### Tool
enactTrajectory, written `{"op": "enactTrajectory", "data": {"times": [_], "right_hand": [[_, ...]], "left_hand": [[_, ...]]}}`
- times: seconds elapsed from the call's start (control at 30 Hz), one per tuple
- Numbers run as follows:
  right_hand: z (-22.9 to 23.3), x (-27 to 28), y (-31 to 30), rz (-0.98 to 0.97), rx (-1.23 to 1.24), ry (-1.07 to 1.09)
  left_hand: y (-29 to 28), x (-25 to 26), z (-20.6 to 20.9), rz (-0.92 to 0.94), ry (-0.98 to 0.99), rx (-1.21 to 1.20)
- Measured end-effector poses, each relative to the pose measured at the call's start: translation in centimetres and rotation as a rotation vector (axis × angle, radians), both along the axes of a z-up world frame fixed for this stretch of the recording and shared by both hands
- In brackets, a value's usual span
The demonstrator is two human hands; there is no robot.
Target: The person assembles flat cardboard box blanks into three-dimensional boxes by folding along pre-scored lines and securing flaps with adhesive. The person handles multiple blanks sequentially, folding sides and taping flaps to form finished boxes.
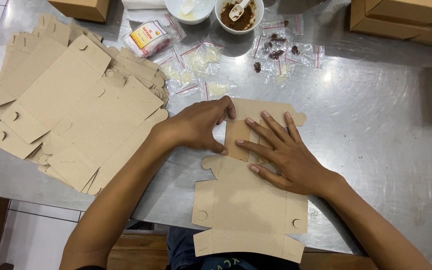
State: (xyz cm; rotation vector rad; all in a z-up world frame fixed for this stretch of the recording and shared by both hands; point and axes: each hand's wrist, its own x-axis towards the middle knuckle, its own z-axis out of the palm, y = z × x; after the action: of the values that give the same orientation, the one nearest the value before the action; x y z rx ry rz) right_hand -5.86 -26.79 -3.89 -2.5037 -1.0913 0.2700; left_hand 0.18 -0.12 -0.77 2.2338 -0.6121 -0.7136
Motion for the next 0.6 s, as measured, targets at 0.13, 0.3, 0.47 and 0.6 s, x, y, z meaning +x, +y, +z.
{"op": "enactTrajectory", "data": {"times": [0.13, 0.3, 0.47, 0.6], "right_hand": [[-0.1, 0.0, 0.0, 0.0, 0.001, 0.001], [0.0, 0.0, 0.0, 0.004, -0.004, 0.004], [-0.3, -0.1, 0.1, 0.002, 0.0, -0.004], [1.1, 0.3, -0.4, -0.034, 0.1, 0.12]], "left_hand": [[0.3, 0.2, -0.2, -0.006, 0.018, -0.01], [0.5, 0.5, -0.9, 0.025, 0.037, -0.056], [0.5, 0.5, -1.3, 0.076, 0.033, -0.076], [0.5, 1.2, -1.9, 0.148, 0.027, -0.12]]}}
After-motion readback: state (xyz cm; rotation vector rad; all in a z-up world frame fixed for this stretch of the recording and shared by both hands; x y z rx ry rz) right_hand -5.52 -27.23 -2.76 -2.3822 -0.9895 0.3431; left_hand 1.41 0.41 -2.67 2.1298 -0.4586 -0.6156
